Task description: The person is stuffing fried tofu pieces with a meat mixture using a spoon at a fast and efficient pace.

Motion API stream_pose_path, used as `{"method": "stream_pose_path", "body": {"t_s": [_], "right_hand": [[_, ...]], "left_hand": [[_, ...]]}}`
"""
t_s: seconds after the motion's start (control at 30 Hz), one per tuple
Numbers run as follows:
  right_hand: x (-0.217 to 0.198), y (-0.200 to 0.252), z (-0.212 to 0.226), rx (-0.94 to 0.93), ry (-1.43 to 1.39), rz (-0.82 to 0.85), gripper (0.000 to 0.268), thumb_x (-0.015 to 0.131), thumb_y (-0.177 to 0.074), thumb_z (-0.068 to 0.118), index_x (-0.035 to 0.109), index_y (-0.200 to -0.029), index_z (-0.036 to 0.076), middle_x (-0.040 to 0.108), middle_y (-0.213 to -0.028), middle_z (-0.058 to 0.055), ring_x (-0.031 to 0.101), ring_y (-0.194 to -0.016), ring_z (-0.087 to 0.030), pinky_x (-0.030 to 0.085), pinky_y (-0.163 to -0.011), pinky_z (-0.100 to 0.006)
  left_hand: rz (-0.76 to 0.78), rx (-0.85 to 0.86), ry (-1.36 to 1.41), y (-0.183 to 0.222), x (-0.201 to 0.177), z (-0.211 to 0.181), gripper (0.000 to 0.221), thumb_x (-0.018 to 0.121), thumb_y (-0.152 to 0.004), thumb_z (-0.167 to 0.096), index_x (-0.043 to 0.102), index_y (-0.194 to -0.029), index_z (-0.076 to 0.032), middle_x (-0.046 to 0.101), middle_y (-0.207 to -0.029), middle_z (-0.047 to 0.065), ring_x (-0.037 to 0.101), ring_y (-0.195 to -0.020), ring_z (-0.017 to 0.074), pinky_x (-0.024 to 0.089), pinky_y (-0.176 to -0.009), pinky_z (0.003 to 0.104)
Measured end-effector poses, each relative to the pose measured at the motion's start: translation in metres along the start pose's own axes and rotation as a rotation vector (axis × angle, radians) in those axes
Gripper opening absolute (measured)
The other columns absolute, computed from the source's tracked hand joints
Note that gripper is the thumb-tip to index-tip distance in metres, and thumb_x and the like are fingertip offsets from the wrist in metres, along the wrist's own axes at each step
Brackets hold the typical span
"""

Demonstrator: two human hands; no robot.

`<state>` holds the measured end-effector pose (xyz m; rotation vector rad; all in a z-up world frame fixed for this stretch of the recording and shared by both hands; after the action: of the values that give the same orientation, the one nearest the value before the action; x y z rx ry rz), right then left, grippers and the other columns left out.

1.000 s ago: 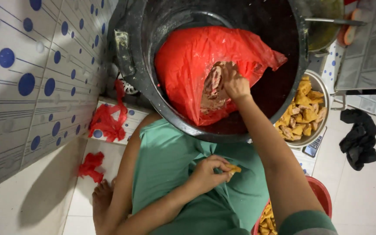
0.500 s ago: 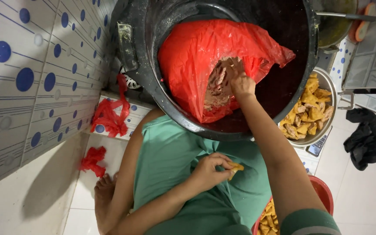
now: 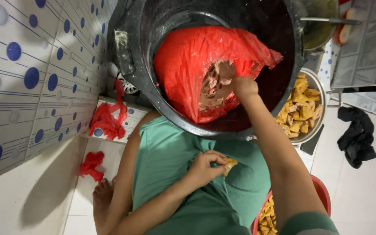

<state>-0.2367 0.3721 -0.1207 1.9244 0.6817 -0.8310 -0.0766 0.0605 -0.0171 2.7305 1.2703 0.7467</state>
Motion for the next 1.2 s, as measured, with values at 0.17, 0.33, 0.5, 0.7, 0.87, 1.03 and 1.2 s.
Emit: {"method": "stream_pose_path", "body": {"t_s": [0.17,0.33,0.5,0.7,0.87,1.03,1.2], "right_hand": [[-0.029,0.067,-0.049,0.004,-0.688,-0.052,0.031,0.06,-0.096,0.026,0.077,-0.121,0.029,0.068,-0.056,0.002,0.072,-0.066,-0.016,0.054,-0.064,-0.035],[-0.048,0.206,-0.057,0.014,-1.564,0.023,0.037,0.058,-0.097,0.016,0.066,-0.133,0.008,0.053,-0.055,-0.013,0.04,-0.032,-0.013,0.027,-0.03,-0.026],[-0.038,0.319,-0.046,0.113,-1.768,-0.05,0.022,0.065,-0.095,0.017,0.076,-0.104,0.001,0.052,-0.047,-0.013,0.045,-0.031,-0.018,0.03,-0.03,-0.027],[0.026,0.398,-0.006,0.09,-2.023,-0.143,0.037,0.061,-0.099,0.016,0.068,-0.134,0.006,0.051,-0.052,-0.011,0.043,-0.034,-0.014,0.031,-0.034,-0.023],[0.04,0.43,0.021,-0.078,-2.05,-0.375,0.044,0.059,-0.102,0.017,0.061,-0.145,0.005,0.045,-0.069,-0.001,0.031,-0.055,-0.009,0.023,-0.047,-0.024],[0.004,0.48,0.025,-0.224,-1.157,-1.012,0.05,0.046,-0.102,-0.006,0.053,-0.149,0.01,0.055,-0.082,-0.002,0.055,-0.07,-0.016,0.047,-0.07,-0.028],[0.026,0.491,0.035,-0.171,-0.942,-1.078,0.05,0.052,-0.104,-0.002,0.049,-0.153,0.012,0.035,-0.081,-0.002,0.039,-0.067,-0.018,0.04,-0.062,-0.029]], "left_hand": [[-0.026,0.047,0.001,-0.007,-0.007,0.001,0.018,0.085,-0.074,-0.004,0.08,-0.09,-0.002,0.078,-0.103,0.017,0.077,-0.093,0.0293,0.063,-0.083,0.034],[-0.083,-0.15,0.42,-0.011,-0.01,0.048,0.029,0.078,-0.087,0.003,0.066,-0.111,0.017,0.068,-0.121,0.03,0.075,-0.095,0.0347,0.067,-0.08,0.042],[-0.262,-0.239,0.438,-0.012,-0.025,0.027,0.029,0.082,-0.085,0.002,0.071,-0.109,0.013,0.073,-0.104,0.029,0.077,-0.086,0.0384,0.068,-0.077,0.048],[-0.316,-0.219,0.439,-0.002,-0.024,0.007,0.021,0.081,-0.084,0.003,0.074,-0.1,0.013,0.072,-0.096,0.026,0.075,-0.082,0.038,0.067,-0.079,0.055],[-0.253,-0.317,0.374,0.021,-0.002,-0.03,0.014,0.074,-0.089,-0.005,0.071,-0.093,0.008,0.075,-0.096,0.019,0.074,-0.088,0.0267,0.068,-0.084,0.043],[-0.22,-0.331,0.468,0.031,0.011,-0.03,0.011,0.077,-0.086,-0.003,0.07,-0.086,0.006,0.075,-0.088,0.021,0.075,-0.085,0.0309,0.067,-0.082,0.046],[-0.176,-0.367,0.546,0.042,0.019,-0.026,0.006,0.071,-0.089,0.002,0.068,-0.085,0.005,0.075,-0.089,0.025,0.075,-0.086,0.0338,0.067,-0.083,0.048]]}}
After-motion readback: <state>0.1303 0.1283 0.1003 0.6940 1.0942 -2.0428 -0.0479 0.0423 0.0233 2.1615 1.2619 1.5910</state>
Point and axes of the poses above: each hand's wrist, its own y-axis away from the middle knuckle, its own x-axis out of the palm, z = x × y, the point moved 10 cm from there along -y, towards the middle knuckle
